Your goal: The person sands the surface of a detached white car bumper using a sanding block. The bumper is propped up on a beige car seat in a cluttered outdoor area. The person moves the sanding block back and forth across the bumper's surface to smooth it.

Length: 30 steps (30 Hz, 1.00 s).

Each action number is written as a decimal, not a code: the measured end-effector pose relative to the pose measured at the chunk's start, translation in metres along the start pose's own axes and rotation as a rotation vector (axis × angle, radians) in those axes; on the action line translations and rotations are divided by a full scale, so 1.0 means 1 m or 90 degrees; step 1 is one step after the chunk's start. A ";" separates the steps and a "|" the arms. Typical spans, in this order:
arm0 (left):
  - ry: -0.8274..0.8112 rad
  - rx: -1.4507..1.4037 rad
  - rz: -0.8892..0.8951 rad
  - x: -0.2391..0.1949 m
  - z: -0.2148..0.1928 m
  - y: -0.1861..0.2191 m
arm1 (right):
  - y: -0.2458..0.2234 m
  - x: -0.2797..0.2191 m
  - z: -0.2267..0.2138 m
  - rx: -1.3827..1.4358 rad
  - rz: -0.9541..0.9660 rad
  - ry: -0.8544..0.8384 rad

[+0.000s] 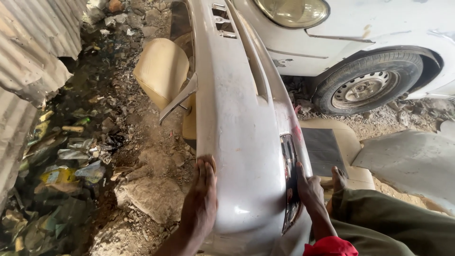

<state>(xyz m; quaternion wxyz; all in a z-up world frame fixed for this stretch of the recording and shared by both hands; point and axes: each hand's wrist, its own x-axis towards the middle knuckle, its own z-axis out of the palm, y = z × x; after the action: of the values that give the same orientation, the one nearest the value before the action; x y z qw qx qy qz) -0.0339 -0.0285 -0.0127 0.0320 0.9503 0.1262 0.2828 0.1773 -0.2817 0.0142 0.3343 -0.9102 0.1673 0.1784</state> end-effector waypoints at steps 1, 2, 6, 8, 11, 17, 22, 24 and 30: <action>-0.039 0.148 0.034 -0.007 -0.008 0.005 | -0.001 0.001 0.000 0.004 0.007 -0.005; -0.037 0.148 0.040 -0.017 -0.005 0.006 | -0.001 0.001 -0.001 0.009 0.009 -0.003; -0.048 -0.052 0.022 -0.028 -0.001 0.005 | 0.000 0.004 0.001 0.006 0.011 -0.004; -0.040 -0.131 -0.003 -0.012 0.001 -0.001 | 0.001 0.005 0.003 -0.006 0.016 -0.002; -0.004 -0.239 -0.030 0.013 0.008 -0.016 | 0.003 0.001 0.006 -0.010 0.008 0.006; -0.028 0.220 0.057 -0.010 0.018 0.001 | -0.001 0.007 0.000 -0.008 0.028 -0.006; -0.065 -0.339 -0.102 -0.043 0.037 -0.001 | -0.004 -0.001 -0.001 0.010 0.019 -0.016; -0.065 -0.321 -0.113 -0.003 0.013 0.001 | -0.003 0.002 0.001 0.005 0.018 -0.003; 0.182 -0.210 0.005 0.049 0.031 -0.025 | 0.000 0.005 0.006 -0.005 0.019 0.014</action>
<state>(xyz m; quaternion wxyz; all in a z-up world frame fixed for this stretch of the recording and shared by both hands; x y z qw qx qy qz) 0.0173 0.0087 -0.0161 0.1679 0.8828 0.0775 0.4318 0.1803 -0.2786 0.0085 0.3262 -0.9109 0.1834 0.1741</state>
